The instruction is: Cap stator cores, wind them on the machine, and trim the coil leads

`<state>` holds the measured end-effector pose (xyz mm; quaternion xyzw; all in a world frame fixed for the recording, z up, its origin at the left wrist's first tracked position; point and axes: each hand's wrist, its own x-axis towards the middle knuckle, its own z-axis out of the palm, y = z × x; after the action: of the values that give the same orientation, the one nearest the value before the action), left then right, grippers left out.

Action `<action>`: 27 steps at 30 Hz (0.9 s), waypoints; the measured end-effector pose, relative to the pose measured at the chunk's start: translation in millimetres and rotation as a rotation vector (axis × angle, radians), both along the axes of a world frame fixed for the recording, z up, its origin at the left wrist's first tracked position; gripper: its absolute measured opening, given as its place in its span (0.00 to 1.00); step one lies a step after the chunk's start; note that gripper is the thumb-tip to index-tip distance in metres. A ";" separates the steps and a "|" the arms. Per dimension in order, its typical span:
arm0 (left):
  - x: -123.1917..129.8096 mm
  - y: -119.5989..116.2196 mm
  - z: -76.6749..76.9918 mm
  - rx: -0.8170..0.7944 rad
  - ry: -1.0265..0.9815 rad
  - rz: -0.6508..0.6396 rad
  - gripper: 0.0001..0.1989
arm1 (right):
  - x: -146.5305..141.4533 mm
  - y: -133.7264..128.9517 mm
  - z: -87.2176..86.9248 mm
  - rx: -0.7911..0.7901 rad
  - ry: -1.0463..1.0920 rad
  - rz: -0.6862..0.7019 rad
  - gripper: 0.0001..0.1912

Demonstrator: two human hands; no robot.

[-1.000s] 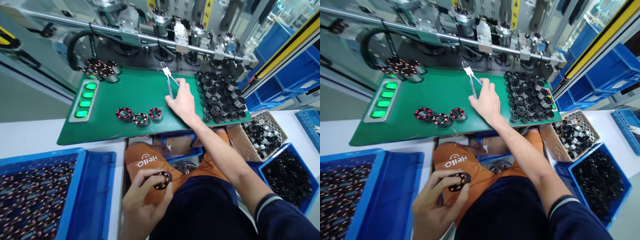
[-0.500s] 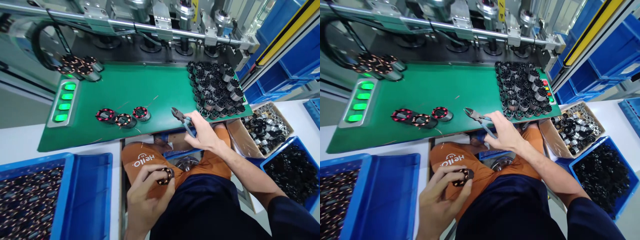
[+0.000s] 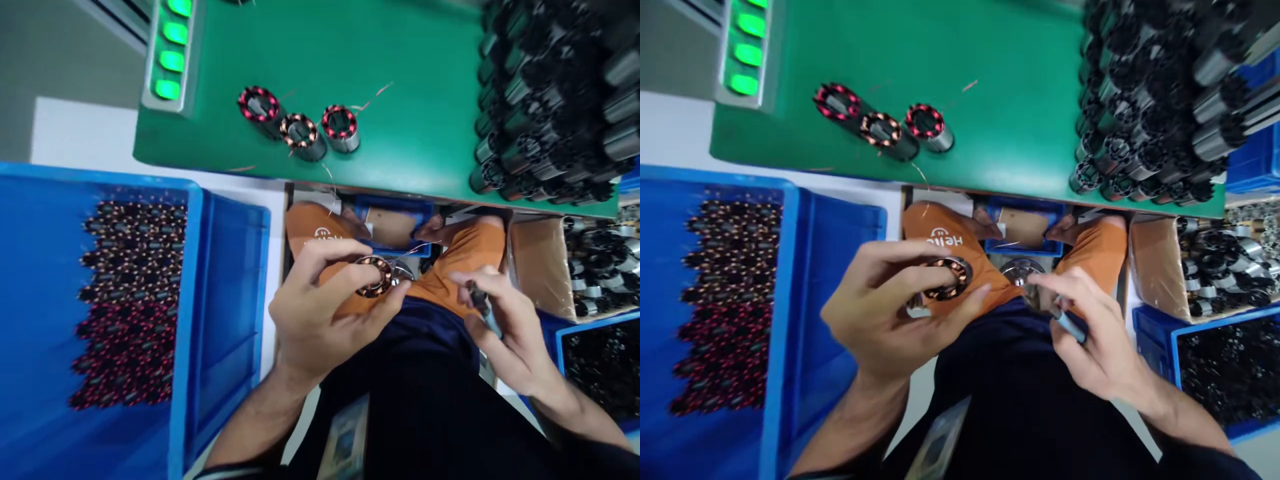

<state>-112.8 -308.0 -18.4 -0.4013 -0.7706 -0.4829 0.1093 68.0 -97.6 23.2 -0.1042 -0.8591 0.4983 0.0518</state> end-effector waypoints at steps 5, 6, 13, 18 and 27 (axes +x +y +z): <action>1.9 10.2 -4.0 0.022 -0.022 -0.051 0.15 | 10.7 -17.7 -23.4 -0.151 -0.118 -0.016 0.28; 1.9 11.3 -5.0 0.021 -0.025 -0.071 0.15 | 8.1 -19.0 -27.4 -0.176 -0.115 -0.023 0.28; 1.9 10.1 -10.7 0.028 -0.042 -0.122 0.14 | -3.7 -19.0 -32.2 -0.273 -0.081 -0.008 0.32; 5.1 13.1 -13.0 0.058 -0.011 -0.063 0.16 | -5.9 -21.7 -31.2 -0.255 -0.091 -0.012 0.32; 8.2 8.8 -12.6 0.061 -0.027 -0.029 0.14 | -11.4 -25.1 -33.2 -0.255 -0.097 0.003 0.35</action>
<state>-104.6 -299.3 -31.0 -0.4021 -0.7513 -0.5129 0.1039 56.6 -122.8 -10.0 -0.1326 -0.7903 0.5981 -0.0041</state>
